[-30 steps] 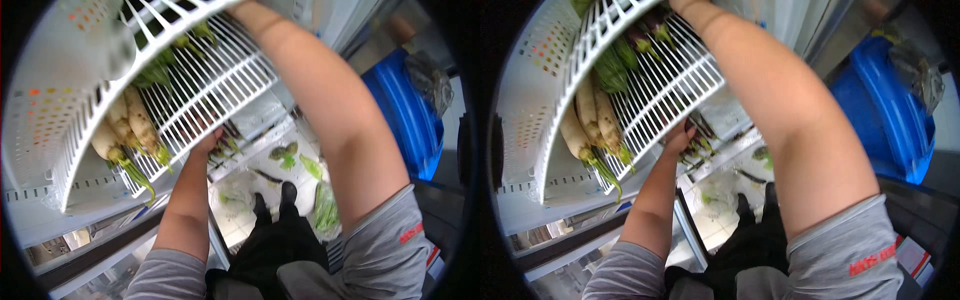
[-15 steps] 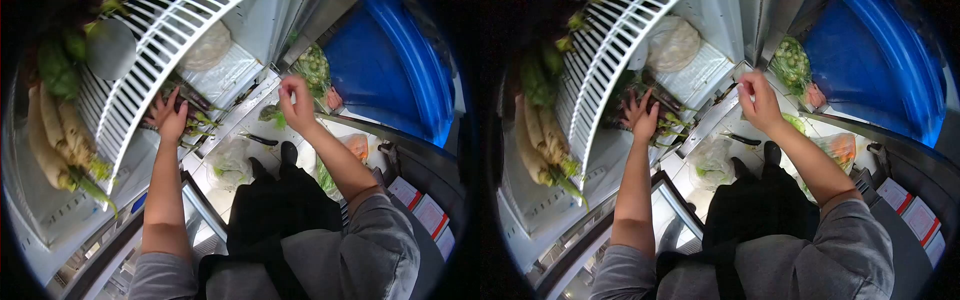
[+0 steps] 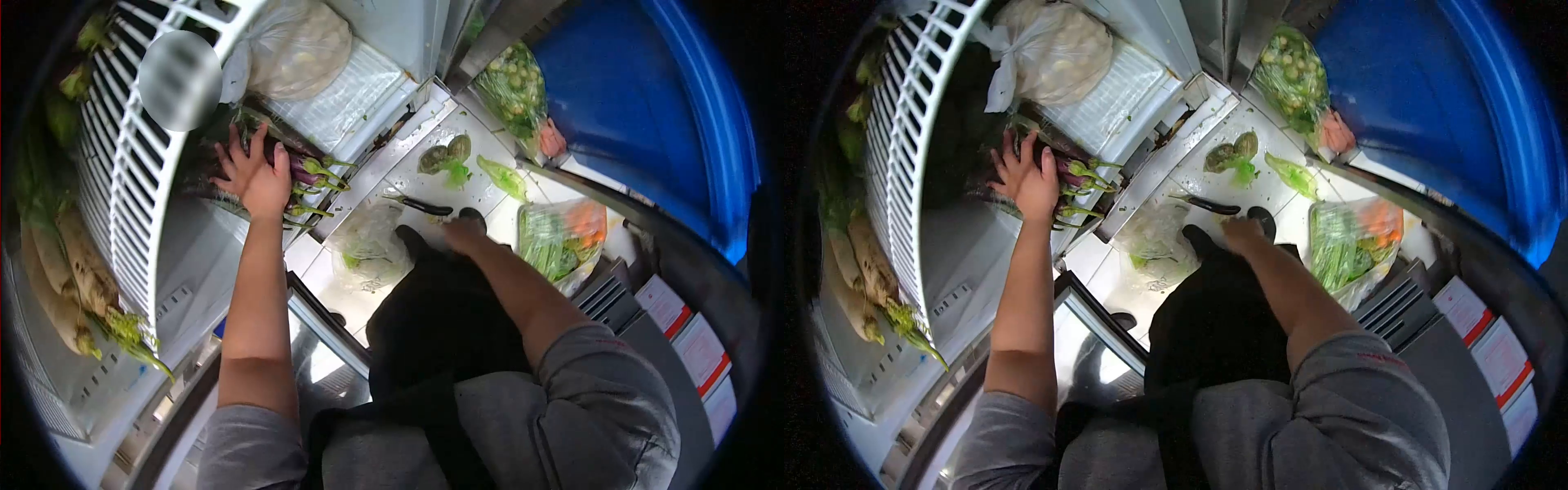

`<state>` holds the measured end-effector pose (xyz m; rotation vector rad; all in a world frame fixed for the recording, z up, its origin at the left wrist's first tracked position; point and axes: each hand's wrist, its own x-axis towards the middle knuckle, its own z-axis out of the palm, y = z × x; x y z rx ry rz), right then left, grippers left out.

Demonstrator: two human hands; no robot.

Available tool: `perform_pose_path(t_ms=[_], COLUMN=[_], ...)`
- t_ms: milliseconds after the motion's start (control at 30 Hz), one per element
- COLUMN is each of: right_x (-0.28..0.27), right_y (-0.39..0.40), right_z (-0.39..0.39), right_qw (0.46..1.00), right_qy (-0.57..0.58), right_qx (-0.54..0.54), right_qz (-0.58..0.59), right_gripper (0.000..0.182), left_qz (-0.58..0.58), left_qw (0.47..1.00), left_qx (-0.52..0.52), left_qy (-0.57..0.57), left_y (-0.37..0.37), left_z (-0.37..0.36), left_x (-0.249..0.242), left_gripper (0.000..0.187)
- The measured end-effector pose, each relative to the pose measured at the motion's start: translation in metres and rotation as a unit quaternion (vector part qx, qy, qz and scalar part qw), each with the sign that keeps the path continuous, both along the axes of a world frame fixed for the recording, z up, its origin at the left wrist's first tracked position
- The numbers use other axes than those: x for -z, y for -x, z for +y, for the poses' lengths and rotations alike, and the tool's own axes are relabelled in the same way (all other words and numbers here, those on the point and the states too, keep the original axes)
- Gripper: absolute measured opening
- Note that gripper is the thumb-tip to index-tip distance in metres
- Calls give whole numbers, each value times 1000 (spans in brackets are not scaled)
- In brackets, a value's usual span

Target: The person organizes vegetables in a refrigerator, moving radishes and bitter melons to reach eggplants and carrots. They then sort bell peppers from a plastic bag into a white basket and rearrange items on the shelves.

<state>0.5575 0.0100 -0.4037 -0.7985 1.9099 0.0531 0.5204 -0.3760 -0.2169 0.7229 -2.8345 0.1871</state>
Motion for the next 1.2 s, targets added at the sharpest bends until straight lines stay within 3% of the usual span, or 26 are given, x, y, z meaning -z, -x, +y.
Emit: perform_pose_path(t_ms=[100, 167, 233, 333, 400, 600, 667, 700, 833, 1133, 1200], right_x=[-27, -58, -79, -101, -113, -109, -118, -123, -124, -121, -122], right_y=[-28, -48, -75, -110, -110, -93, -86, -84, -84, -54, -45], right_z=[13, 28, 56, 88, 102, 139, 141, 140, 144, 145, 144], right_qw=[995, 993, 971, 972, 970, 949, 953, 958, 963, 960, 966], right_qy=[83, 40, 79, 34, 24, 95, 82, 73, 79, 43, 34], right_qx=[-45, -100, -210, -188, -98, -118, -111, -90, -94, 10, 20], right_qz=[-32, -55, -77, -135, -220, -275, -269, -262, -241, -275, -257], right_gripper=[34, 37, 40, 46, 47, 44, 44, 44, 43, 49, 45], left_qz=[-2, -6, -9, -54, -71, -109, -181, -206, -196, -164, -211], left_qw=[1000, 1000, 999, 994, 992, 986, 944, 934, 939, 951, 956], left_qx=[-10, 3, 5, -11, -12, -37, -72, -87, -98, -63, -88], left_qy=[-4, -12, -44, -89, -106, -120, -267, -280, -264, -254, -183], left_y=[2, -1, -2, -2, -4, -3, 7, 9, 10, 11, 15], left_z=[1, -4, -5, -6, -8, 0, 18, 10, 13, 13, 23], left_x=[-2, -2, -3, -15, -20, -41, -87, -76, -73, -69, -81], left_gripper=[48, 51, 56, 63, 68, 87, 89, 103, 101, 101, 89])
